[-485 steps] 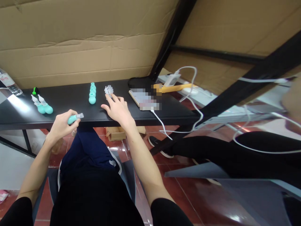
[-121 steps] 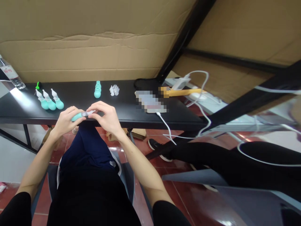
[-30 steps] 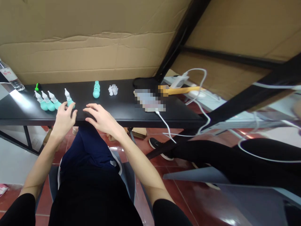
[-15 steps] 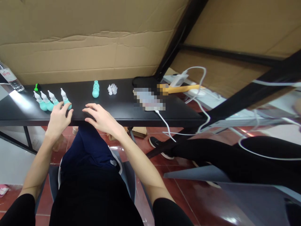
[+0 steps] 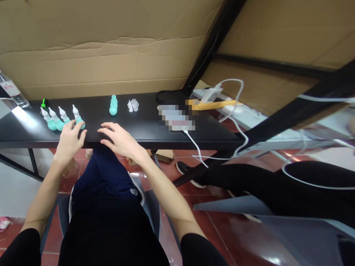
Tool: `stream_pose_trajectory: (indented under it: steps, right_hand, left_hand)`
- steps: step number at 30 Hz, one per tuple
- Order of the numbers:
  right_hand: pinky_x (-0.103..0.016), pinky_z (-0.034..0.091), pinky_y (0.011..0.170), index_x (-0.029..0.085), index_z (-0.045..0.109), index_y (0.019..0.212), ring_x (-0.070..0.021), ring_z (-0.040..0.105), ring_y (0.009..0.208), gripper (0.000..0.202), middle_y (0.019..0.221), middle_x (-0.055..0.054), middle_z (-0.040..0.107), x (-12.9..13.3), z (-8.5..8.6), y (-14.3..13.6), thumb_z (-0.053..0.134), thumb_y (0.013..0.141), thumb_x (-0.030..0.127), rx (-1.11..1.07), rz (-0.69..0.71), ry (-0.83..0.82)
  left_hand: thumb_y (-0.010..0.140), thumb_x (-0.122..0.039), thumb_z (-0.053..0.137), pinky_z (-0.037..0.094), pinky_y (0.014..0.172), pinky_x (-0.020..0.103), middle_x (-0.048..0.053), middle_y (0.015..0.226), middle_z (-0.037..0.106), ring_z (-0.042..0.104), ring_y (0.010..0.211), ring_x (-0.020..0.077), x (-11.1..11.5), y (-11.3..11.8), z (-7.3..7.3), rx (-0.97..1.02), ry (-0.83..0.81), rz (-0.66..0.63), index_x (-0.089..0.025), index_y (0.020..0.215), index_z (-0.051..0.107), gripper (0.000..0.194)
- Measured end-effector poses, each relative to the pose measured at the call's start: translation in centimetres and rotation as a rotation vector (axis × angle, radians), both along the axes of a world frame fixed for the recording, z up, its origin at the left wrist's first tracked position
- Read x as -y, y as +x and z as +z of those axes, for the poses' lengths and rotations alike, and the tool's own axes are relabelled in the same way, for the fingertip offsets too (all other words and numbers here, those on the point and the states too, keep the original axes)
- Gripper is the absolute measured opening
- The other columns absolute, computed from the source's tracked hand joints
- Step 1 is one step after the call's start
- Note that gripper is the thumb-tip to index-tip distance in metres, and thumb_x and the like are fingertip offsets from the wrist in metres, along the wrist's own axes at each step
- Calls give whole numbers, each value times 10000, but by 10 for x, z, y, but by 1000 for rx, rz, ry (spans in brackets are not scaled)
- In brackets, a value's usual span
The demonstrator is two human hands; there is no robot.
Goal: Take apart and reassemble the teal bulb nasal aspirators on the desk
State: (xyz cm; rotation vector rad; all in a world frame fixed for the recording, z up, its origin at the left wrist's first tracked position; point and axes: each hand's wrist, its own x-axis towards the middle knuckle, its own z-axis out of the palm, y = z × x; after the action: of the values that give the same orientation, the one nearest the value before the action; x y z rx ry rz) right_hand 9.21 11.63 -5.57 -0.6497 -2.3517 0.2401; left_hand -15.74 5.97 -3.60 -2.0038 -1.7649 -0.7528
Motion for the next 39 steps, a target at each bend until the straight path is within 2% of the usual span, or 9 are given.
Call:
stream_pose_trajectory:
  steps: [5, 10, 17, 23, 26, 30, 35, 39]
  right_hand:
    - [-688, 495, 1279, 250, 731, 1431, -366, 676, 1405, 356, 1593, -159, 655, 0, 0, 0, 635, 1099, 336, 3, 0, 12]
    - [-668, 537, 1244, 241, 731, 1436, -367, 673, 1408, 362, 1600, -165, 649, 1, 1, 0, 637, 1097, 332, 6, 1, 6]
    - [-650, 552, 1234, 259, 736, 1429, -361, 668, 1417, 354, 1604, -152, 646, 1, 2, 0, 652, 1091, 320, 13, 10, -6]
    - [-654, 539, 1244, 236, 736, 1428, -364, 674, 1405, 355, 1598, -164, 650, 1, 2, 0, 649, 1096, 325, 20, 9, 8]
    - [-644, 572, 1207, 255, 739, 1431, -362, 672, 1403, 356, 1602, -157, 646, 1, 2, 0, 649, 1094, 326, 18, 15, 3]
    - [-651, 575, 1201, 249, 741, 1438, -370, 669, 1406, 365, 1607, -168, 642, 2, 2, 0, 644, 1096, 330, 18, 19, 1]
    - [-677, 525, 1258, 273, 742, 1437, -370, 660, 1442, 358, 1610, -145, 646, 2, 3, 0, 646, 1097, 324, 31, 12, 5]
    - [-650, 564, 1220, 248, 741, 1437, -372, 673, 1418, 360, 1600, -162, 653, 2, 3, 0, 649, 1095, 317, 39, 13, 8]
  left_hand:
    - [1100, -267, 580, 581, 1162, 560, 240, 1504, 633, 685, 1266, 366, 0, -1, -1, 19, 23, 2, -166, 1389, 741, 346]
    - [1105, -270, 570, 625, 1090, 523, 247, 1551, 536, 714, 1207, 335, 2, 1, 0, 38, 35, 5, -163, 1370, 718, 323]
    - [1116, -281, 534, 589, 1114, 554, 224, 1250, 621, 675, 1211, 377, 4, 7, -2, 2, 29, 32, -136, 1380, 714, 352]
    - [1136, -308, 483, 577, 1114, 555, 254, 1300, 640, 667, 1223, 395, 8, 17, -5, -15, 35, 91, -110, 1438, 688, 415]
    - [1147, -331, 452, 578, 1101, 571, 272, 1341, 635, 664, 1237, 408, 10, 21, -7, -13, 28, 95, -106, 1449, 669, 434]
    - [1151, -351, 440, 589, 1077, 557, 256, 1344, 637, 674, 1192, 389, 10, 20, -9, -25, 58, 105, -146, 1389, 705, 411]
    - [1151, -363, 440, 587, 1058, 583, 260, 1322, 645, 661, 1212, 412, 9, 18, -10, -44, 68, 108, -159, 1329, 741, 405]
    - [1152, -354, 447, 576, 1084, 591, 265, 1324, 652, 651, 1252, 421, 10, 20, -9, -36, 57, 114, -149, 1346, 742, 408]
